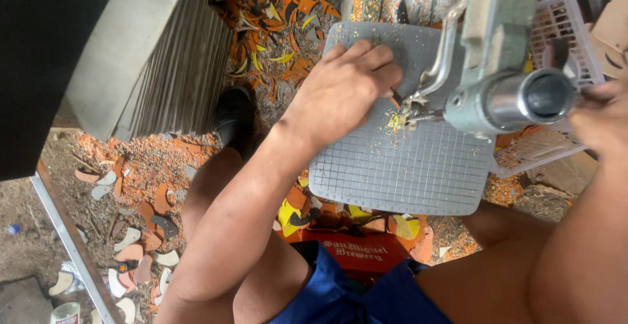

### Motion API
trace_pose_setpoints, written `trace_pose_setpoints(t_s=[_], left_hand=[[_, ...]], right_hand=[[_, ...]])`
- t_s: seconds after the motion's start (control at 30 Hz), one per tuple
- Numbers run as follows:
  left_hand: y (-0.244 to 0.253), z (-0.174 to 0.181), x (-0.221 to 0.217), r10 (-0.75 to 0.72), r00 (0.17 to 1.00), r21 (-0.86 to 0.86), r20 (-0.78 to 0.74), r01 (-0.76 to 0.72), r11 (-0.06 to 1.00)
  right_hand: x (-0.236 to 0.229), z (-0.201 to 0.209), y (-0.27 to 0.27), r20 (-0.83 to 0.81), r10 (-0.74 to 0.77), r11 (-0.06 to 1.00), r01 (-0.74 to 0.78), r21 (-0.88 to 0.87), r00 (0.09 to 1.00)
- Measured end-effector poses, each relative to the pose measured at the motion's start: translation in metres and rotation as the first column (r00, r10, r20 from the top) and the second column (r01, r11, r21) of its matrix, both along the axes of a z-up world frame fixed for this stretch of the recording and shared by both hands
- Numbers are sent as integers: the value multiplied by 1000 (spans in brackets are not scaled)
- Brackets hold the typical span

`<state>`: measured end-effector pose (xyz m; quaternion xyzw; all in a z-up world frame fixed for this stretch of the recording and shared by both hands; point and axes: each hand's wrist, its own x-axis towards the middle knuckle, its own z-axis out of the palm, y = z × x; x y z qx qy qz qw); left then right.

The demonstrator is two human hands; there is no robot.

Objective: The person repeatedly grinds the edges of multiple colorful sandal soles against a rotating grinding wheel. They handle yellow, black, orange, and white soles one at a time, rotating each piece to grind different edges before moving to the next.

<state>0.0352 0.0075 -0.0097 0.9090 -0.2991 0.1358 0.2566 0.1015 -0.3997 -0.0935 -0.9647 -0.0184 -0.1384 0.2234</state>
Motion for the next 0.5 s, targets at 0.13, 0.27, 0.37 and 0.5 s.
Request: trace_pose_setpoints(t_s=[0.13, 0.27, 0.37, 0.5], left_hand=[[4, -6, 5, -23, 998, -2, 58, 23, 1000], [19, -8, 0, 40, 985, 108, 170, -59, 992], [66, 1, 11, 160, 986, 25, -52, -159, 987], [100, 11, -6, 432, 898, -159, 85, -416, 895]], right_hand=[[-46, -103, -5, -329, -36, 991, -8, -131, 944], [-132, -210, 37, -684, 65, 969, -209, -131, 727], [-198, -269, 77, -827, 149, 929, -363, -71, 542], [-255, -318, 123, -867, 201, 875, -481, -50, 456]])
